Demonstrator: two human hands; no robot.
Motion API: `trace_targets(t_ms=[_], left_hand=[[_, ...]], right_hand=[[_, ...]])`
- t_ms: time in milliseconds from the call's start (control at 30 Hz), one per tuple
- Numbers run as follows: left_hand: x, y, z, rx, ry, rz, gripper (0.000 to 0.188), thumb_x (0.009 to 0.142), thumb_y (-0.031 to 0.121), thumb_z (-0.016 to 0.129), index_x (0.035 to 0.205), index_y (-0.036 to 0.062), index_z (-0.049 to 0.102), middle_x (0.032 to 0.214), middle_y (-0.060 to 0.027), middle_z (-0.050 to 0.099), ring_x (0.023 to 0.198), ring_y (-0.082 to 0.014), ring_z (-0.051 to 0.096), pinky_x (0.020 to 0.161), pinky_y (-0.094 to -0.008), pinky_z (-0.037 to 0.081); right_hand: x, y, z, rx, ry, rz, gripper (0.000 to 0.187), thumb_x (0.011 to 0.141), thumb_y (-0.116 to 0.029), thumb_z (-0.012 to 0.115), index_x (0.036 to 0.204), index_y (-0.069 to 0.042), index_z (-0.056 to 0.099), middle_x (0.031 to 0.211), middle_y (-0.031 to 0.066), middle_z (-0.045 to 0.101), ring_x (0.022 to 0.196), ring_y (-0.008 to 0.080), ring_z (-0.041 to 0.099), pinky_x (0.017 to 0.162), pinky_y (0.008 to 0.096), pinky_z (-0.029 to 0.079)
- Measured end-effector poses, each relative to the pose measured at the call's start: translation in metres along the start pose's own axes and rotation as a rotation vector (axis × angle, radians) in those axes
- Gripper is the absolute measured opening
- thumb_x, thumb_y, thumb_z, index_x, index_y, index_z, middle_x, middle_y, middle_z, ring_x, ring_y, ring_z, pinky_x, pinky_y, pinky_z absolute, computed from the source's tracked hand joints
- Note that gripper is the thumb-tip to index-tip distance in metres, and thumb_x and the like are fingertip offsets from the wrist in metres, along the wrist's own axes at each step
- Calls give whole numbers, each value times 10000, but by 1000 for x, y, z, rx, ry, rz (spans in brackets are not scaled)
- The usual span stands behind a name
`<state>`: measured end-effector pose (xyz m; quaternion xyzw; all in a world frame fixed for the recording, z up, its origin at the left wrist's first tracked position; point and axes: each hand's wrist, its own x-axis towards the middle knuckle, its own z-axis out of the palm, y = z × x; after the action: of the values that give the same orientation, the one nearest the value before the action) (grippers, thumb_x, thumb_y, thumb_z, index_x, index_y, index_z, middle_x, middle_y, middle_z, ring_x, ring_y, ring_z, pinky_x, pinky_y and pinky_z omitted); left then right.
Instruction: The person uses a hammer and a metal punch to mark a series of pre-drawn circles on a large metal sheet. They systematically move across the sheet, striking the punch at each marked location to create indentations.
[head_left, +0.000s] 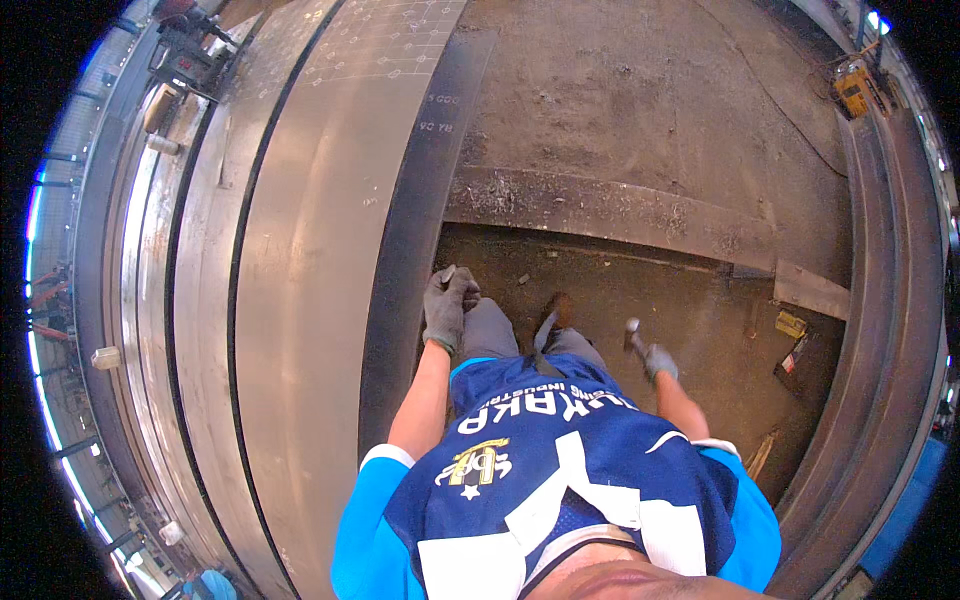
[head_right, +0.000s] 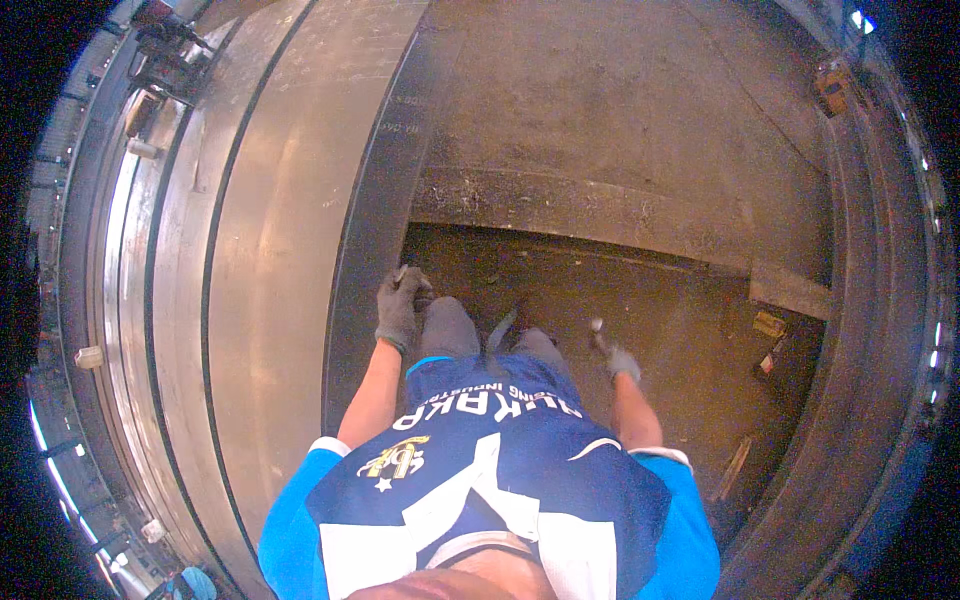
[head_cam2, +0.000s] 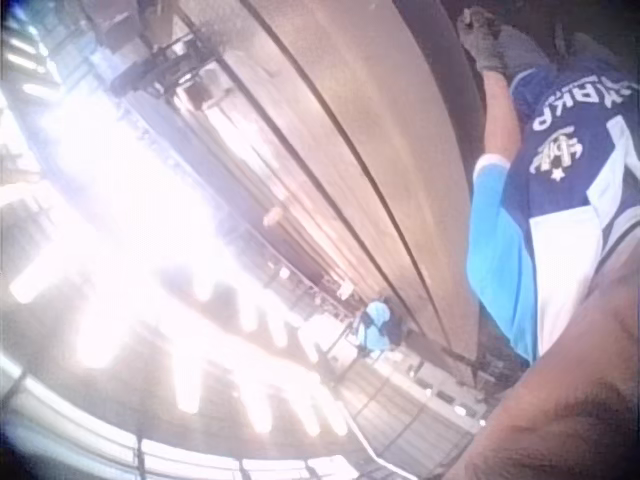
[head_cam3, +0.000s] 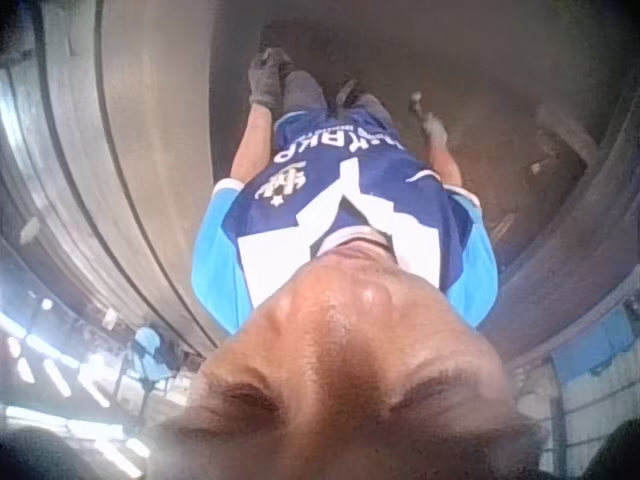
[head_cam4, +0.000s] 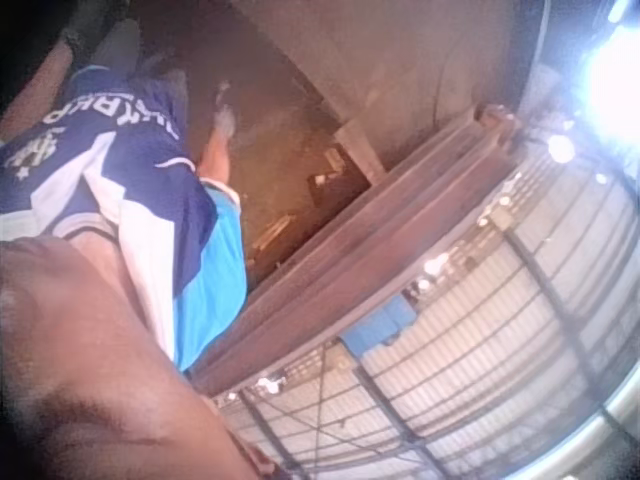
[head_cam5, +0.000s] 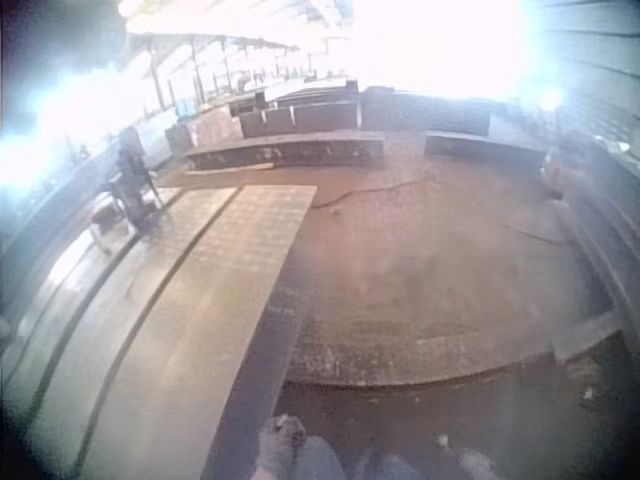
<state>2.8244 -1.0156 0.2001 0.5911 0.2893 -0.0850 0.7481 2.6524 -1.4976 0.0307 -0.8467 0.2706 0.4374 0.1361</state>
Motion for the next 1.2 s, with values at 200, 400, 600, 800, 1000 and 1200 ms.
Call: trace_targets(t_ms=[200,400,600,800,1000,1200], left_hand=[[61,48,14,-212,-31,-40,191,964,228,787,999,79,672,839,-30,699,713,-131,682,626,-276,571],[106,108,19,-249,-164,17,99,973,150,730,1026,83,680,873,-25,697,771,-142,686,718,-292,582],[108,153,8,-211,-61,242,144,988,153,738,1083,74,665,961,-28,698,867,-133,680,762,-295,580],[88,129,-19,-361,314,467,175,991,109,732,1130,40,649,1002,-46,702,879,-130,665,767,-299,583],[108,136,7,-347,591,494,258,950,56,774,1173,40,645,1008,-26,678,900,-119,645,835,-297,571],[173,166,41,-206,818,507,285,940,107,800,1180,42,658,1046,-11,682,939,-129,645,863,-306,564]], right_hand=[[50,-98,-202,988,309,-90,391,1082,-347,391,977,-80,657,855,98,661,674,251,623,589,455,478],[-73,-295,-323,1933,121,-381,266,1091,-304,462,934,-124,579,718,-17,497,578,129,462,540,309,384],[-73,-356,-414,2206,-602,-601,257,1104,-317,435,941,-148,538,657,-40,381,555,126,396,563,312,381],[-66,-403,-422,1818,-223,-427,258,1094,-314,410,916,-176,535,628,-47,397,511,137,394,515,325,354],[-9,-463,-433,1180,-46,-447,248,1047,-358,439,906,-193,558,631,-19,494,452,164,428,428,374,344],[29,-576,-461,696,6,-716,328,1065,-376,400,925,-130,566,607,8,477,441,164,441,402,367,366]])
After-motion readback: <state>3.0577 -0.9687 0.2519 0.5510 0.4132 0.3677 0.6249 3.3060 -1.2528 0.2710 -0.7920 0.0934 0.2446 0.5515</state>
